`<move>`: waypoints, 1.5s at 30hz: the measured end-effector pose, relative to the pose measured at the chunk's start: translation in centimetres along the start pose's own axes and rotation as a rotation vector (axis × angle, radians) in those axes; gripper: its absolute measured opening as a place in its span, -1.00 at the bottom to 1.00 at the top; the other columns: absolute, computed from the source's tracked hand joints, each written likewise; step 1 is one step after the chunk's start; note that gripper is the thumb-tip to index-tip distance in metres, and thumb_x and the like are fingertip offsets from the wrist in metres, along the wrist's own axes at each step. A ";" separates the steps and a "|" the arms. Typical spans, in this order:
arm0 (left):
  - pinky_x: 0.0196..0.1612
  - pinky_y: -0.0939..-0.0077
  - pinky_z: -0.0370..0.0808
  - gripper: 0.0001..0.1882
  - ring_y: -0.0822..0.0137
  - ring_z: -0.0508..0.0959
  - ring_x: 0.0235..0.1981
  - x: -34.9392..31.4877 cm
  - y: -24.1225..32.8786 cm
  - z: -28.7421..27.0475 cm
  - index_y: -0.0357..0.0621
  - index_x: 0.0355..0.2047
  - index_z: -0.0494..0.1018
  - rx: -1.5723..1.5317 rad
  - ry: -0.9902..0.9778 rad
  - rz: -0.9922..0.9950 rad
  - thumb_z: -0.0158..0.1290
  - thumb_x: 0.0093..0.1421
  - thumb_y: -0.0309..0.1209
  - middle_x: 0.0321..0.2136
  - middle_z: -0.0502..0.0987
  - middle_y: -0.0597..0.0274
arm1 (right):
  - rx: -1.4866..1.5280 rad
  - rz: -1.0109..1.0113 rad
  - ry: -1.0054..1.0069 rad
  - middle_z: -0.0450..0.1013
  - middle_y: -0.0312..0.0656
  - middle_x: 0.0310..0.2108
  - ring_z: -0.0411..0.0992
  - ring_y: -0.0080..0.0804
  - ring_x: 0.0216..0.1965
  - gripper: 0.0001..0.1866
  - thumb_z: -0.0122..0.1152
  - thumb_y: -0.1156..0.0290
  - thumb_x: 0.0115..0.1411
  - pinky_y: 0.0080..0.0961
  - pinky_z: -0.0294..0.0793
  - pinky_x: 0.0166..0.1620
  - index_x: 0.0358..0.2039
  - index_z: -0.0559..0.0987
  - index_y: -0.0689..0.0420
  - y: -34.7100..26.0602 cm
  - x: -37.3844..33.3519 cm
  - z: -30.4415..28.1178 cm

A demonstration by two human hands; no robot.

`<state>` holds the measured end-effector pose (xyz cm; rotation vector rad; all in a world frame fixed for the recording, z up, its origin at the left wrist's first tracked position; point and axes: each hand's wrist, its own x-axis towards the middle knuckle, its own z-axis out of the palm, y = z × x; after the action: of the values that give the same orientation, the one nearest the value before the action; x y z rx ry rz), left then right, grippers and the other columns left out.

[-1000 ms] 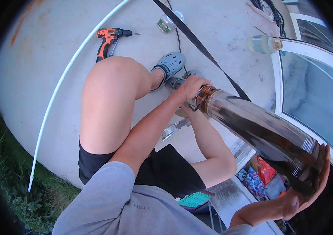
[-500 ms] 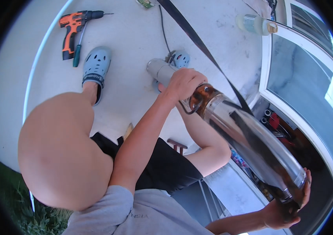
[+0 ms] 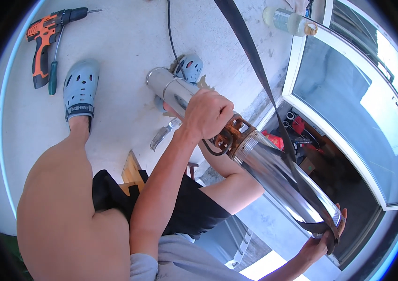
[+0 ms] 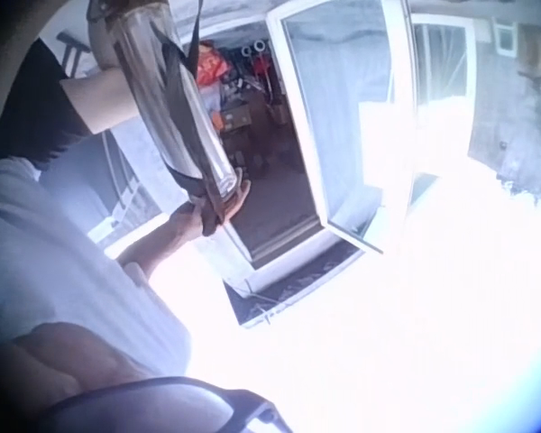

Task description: The person assembles a submersible water pump by sliding an internal component stack into a stainless steel housing and aligning the parts by hand.

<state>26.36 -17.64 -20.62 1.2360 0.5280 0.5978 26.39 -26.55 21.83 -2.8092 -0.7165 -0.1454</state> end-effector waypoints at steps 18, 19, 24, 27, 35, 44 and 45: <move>-0.22 0.19 0.39 -0.64 0.04 0.52 -0.49 1.7 0.0 2.8 -0.15 -0.61 0.58 0.107 -0.153 -0.021 -0.08 0.19 -0.24 -0.60 0.56 0.06 | 0.240 0.147 0.549 0.43 0.01 0.12 0.40 -0.10 0.19 -0.29 0.17 -0.16 0.17 -0.01 0.38 0.26 0.15 0.46 0.11 8.1 2.8 0.5; -0.24 0.18 0.38 -0.64 0.03 0.51 -0.50 1.8 -0.1 2.9 -0.16 -0.62 0.57 0.105 -0.146 -0.014 -0.08 0.18 -0.25 -0.60 0.55 0.05 | 0.239 0.145 0.552 0.43 0.01 0.12 0.40 -0.10 0.19 -0.29 0.17 -0.16 0.17 -0.01 0.38 0.26 0.15 0.46 0.11 8.4 3.0 0.4; -0.21 0.21 0.43 -0.65 0.08 0.56 -0.51 2.5 0.1 2.5 -0.10 -0.60 0.66 0.143 -0.190 -0.046 -0.05 0.15 -0.26 -0.63 0.58 0.00 | 0.127 -0.081 0.242 0.36 0.04 0.15 0.36 0.09 0.20 -0.30 0.05 -0.19 0.18 0.12 0.30 0.30 0.18 0.37 0.05 8.7 3.8 0.5; -0.25 0.18 0.40 -0.65 0.03 0.52 -0.51 2.5 0.0 2.4 -0.15 -0.62 0.59 0.139 -0.189 -0.032 -0.08 0.16 -0.27 -0.62 0.55 -0.01 | 0.068 -0.202 0.258 0.33 0.03 0.16 0.36 0.11 0.20 -0.27 -0.05 -0.27 0.17 0.14 0.29 0.30 0.16 0.37 0.02 10.7 3.9 -0.7; -0.29 0.19 0.36 -0.66 0.01 0.47 -0.54 2.2 0.0 2.3 -0.19 -0.63 0.54 0.094 -0.179 -0.047 -0.07 0.16 -0.28 -0.62 0.52 0.01 | -0.002 -0.239 0.220 0.36 -0.06 0.11 0.38 0.04 0.19 -0.19 0.00 -0.44 0.06 0.23 0.36 0.23 0.10 0.40 -0.04 10.2 4.0 -0.3; -0.19 0.20 0.42 -0.61 0.05 0.55 -0.54 3.0 0.1 3.1 -0.15 -0.63 0.64 0.124 -0.214 -0.117 -0.07 0.15 -0.23 -0.66 0.56 -0.03 | 0.033 -0.234 0.195 0.35 -0.05 0.12 0.37 0.03 0.19 -0.21 -0.02 -0.40 0.08 0.22 0.36 0.24 0.10 0.39 -0.03 12.1 5.3 -0.8; -0.23 0.21 0.40 -0.64 0.05 0.52 -0.56 3.0 -0.1 3.5 -0.13 -0.63 0.63 0.130 -0.203 -0.111 -0.05 0.14 -0.26 -0.67 0.55 0.00 | 0.026 -0.250 0.180 0.35 -0.06 0.12 0.38 0.03 0.18 -0.24 -0.05 -0.37 0.10 0.21 0.36 0.24 0.10 0.39 -0.04 12.8 5.8 -1.3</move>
<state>30.95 -18.09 -19.97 1.3634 0.4670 0.3437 37.57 -35.13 21.35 -2.6287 -1.0123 -0.4236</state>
